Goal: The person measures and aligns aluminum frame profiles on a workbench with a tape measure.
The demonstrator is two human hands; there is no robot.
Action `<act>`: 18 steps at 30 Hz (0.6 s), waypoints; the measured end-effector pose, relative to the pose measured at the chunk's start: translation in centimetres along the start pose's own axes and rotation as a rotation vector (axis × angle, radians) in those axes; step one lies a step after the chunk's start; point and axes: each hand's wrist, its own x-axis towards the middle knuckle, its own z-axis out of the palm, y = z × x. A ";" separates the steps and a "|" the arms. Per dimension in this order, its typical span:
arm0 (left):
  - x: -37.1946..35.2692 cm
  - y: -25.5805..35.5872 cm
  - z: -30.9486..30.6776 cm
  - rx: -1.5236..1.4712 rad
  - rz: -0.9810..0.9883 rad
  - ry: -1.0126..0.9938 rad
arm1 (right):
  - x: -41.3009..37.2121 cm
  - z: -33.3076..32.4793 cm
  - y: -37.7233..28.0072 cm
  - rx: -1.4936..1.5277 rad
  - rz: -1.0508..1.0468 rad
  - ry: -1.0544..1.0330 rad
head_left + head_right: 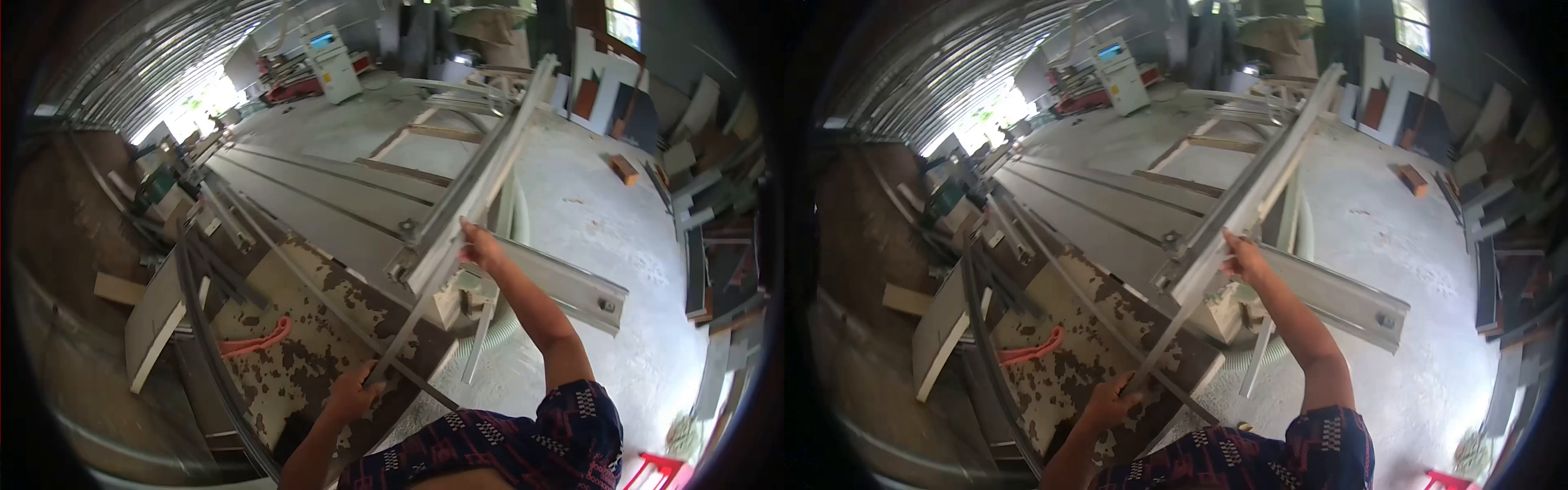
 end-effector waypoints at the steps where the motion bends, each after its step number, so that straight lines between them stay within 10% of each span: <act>1: -0.6 -0.5 0.0 -0.003 0.006 0.011 | 0.6 -0.1 0.4 -0.004 -0.008 0.014; 18: -11.1 -2.4 0.4 -0.094 -0.079 -0.013 | -1.3 0.5 -1.5 0.292 -0.105 0.030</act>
